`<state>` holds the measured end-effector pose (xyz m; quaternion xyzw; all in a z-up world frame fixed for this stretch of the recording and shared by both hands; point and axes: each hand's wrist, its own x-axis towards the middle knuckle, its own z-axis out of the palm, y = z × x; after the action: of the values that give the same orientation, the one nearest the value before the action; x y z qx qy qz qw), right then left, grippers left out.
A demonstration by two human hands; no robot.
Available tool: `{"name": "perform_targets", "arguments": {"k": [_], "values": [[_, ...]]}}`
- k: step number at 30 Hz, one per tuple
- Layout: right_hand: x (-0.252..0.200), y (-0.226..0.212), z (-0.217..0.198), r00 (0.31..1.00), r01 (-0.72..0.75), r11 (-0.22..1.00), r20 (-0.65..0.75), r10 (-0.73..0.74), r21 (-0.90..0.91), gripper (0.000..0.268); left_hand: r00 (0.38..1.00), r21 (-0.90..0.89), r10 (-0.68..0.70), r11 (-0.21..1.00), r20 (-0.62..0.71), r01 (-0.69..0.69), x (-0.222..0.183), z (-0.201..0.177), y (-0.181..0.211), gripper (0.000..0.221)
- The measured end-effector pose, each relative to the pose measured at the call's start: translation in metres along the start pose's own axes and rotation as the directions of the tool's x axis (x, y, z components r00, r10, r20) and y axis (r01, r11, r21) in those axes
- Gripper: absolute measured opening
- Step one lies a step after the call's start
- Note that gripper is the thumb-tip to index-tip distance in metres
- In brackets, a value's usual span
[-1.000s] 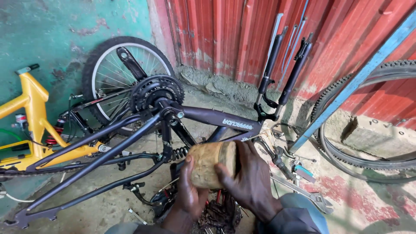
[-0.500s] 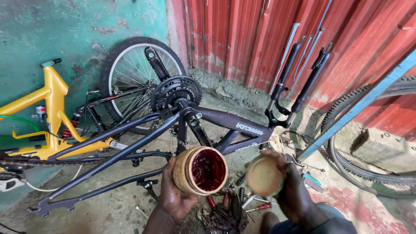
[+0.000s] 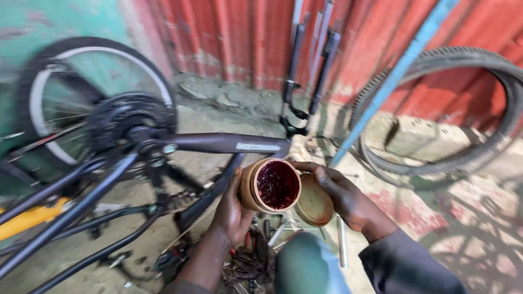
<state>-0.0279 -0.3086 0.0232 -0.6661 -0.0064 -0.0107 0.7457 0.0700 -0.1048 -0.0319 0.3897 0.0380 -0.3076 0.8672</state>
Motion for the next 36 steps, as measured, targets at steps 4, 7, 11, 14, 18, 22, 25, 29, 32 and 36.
{"name": "perform_targets", "arguments": {"k": [4,7,11,14,18,22,25,29,32,36], "values": [[-0.006,0.055,-0.064,0.938,-0.236,0.964,-0.286,0.194,-0.119,0.062,0.966,0.199,-0.194,0.954,-0.168,0.226,0.084,0.003,-0.078,0.068],[-0.016,0.111,-0.109,0.851,-0.389,0.917,-0.418,0.318,-0.094,0.059,0.967,0.557,-0.065,0.807,-0.247,0.197,0.173,-0.054,-0.188,0.054],[-0.049,0.236,-0.154,0.707,-0.379,0.904,-0.569,0.420,0.197,0.048,0.974,0.851,0.053,0.497,-0.222,0.167,0.238,-0.147,-0.354,0.048],[-0.093,0.297,-0.174,0.571,-0.487,0.852,-0.667,0.479,0.194,0.049,0.999,0.989,-0.044,0.146,-0.003,0.010,0.239,-0.201,-0.461,0.029],[-0.142,0.339,-0.199,0.373,-0.617,0.735,-0.719,0.587,0.280,0.039,0.825,0.648,-0.533,-0.565,0.185,-0.510,0.230,-0.206,-0.563,0.035],[-0.205,0.424,-0.245,0.120,-0.672,0.645,-0.806,0.580,0.364,0.036,0.609,0.993,-0.791,-0.108,-0.063,-0.037,0.222,-0.161,-0.578,0.037],[-0.237,0.467,-0.264,0.032,-0.722,0.585,-0.826,0.563,0.371,0.038,0.520,0.917,-0.839,0.069,-0.159,0.392,0.210,-0.155,-0.551,0.035],[-0.334,0.595,-0.344,0.810,-0.544,-0.088,-0.550,0.204,-0.834,0.066,0.569,0.781,-0.792,0.205,-0.222,0.590,0.208,-0.176,-0.552,0.027],[-0.164,0.334,-0.274,0.000,-0.961,0.259,-0.940,0.341,0.094,0.077,0.541,0.173,-0.817,0.514,-0.200,0.840,0.225,-0.209,-0.537,0.010],[-0.143,0.377,-0.312,0.143,-0.754,0.649,-0.939,0.313,0.102,0.054,0.801,0.244,-0.598,0.783,0.042,0.572,0.238,-0.277,-0.484,0.047]]}}
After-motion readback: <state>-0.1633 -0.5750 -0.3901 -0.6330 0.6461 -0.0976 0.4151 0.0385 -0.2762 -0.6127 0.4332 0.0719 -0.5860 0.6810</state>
